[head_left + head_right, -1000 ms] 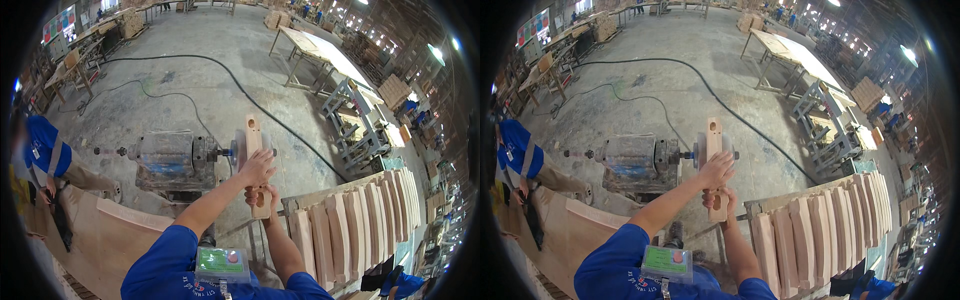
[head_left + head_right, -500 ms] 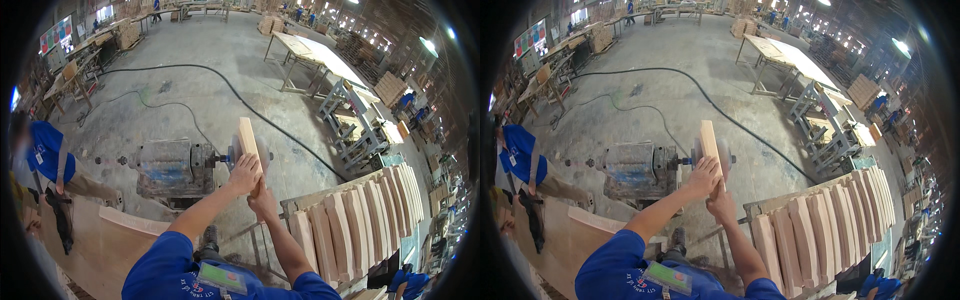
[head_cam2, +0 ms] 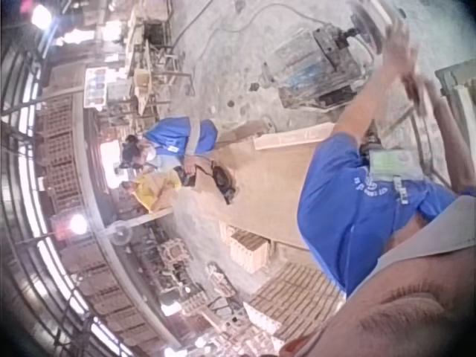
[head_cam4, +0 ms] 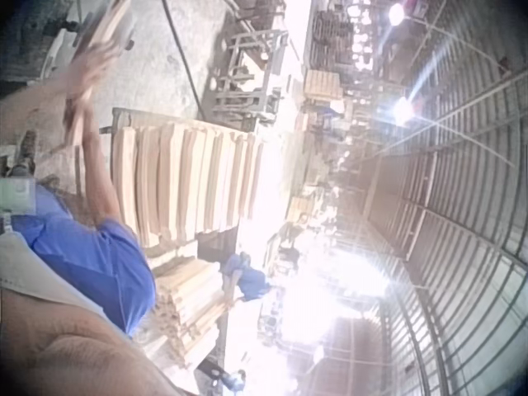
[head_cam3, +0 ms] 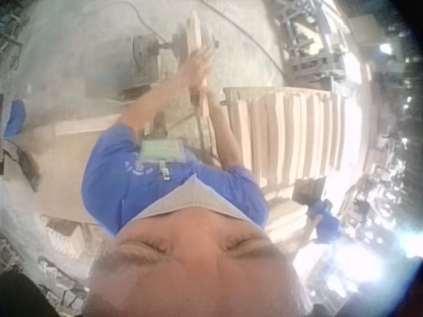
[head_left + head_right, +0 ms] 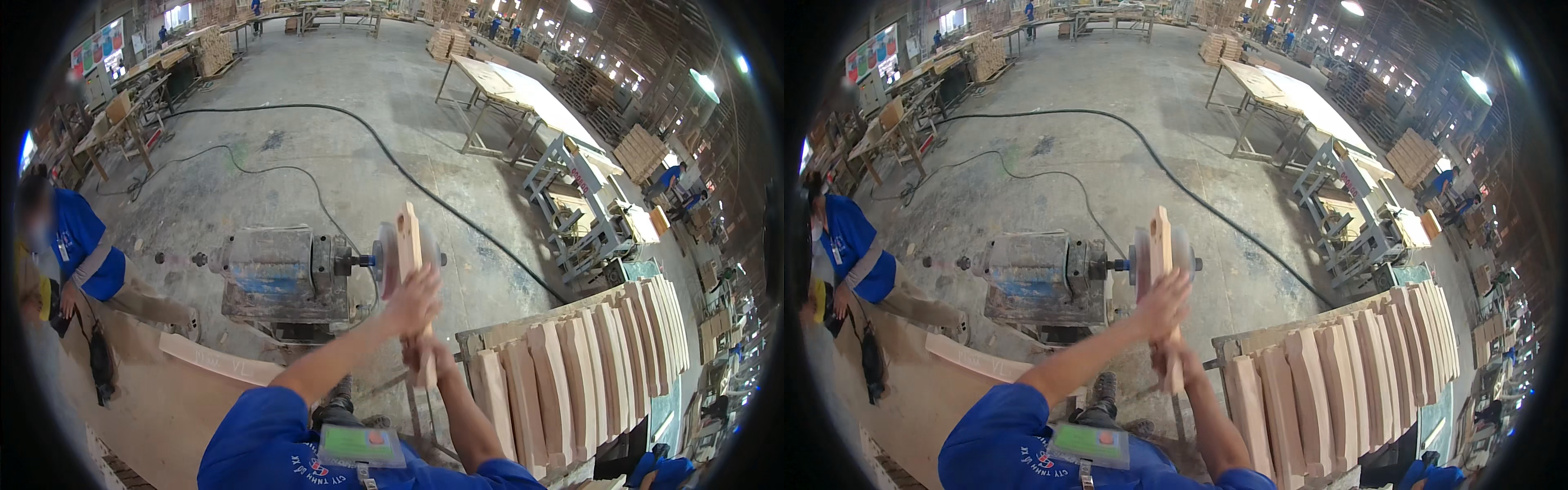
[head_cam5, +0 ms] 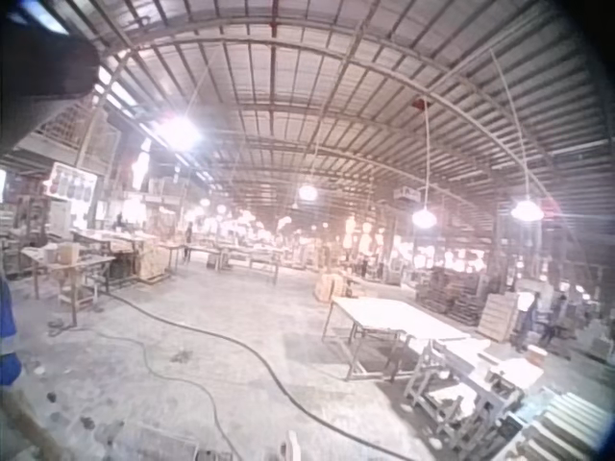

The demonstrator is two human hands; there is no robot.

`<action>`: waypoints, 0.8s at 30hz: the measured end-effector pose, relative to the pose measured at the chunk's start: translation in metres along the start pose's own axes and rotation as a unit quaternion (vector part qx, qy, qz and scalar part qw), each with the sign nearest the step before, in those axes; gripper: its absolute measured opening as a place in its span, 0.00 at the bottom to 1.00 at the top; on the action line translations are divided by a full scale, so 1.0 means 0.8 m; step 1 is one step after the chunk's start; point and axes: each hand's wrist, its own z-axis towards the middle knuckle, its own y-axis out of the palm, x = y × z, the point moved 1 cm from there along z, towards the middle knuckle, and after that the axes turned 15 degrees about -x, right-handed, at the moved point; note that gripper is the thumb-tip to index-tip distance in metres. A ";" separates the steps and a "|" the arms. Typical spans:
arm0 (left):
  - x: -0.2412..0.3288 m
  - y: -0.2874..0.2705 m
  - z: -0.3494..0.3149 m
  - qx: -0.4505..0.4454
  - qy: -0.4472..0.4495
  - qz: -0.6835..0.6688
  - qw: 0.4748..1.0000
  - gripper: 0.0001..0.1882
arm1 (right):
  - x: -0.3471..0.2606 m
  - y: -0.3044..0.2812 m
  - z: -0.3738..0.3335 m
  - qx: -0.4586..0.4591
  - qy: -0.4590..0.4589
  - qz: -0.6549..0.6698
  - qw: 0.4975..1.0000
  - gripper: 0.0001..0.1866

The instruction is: The person picks up wooden pieces from a stack and smooths their edges against a rotating sanding wheel. After sanding, the person places the pieces onto a separate stack. The person repeats this process for multiple pieces.

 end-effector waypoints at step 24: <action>-0.055 -0.014 -0.028 0.010 -0.166 0.191 0.967 0.30 | -0.059 0.081 0.097 0.297 0.124 -0.732 0.600 0.55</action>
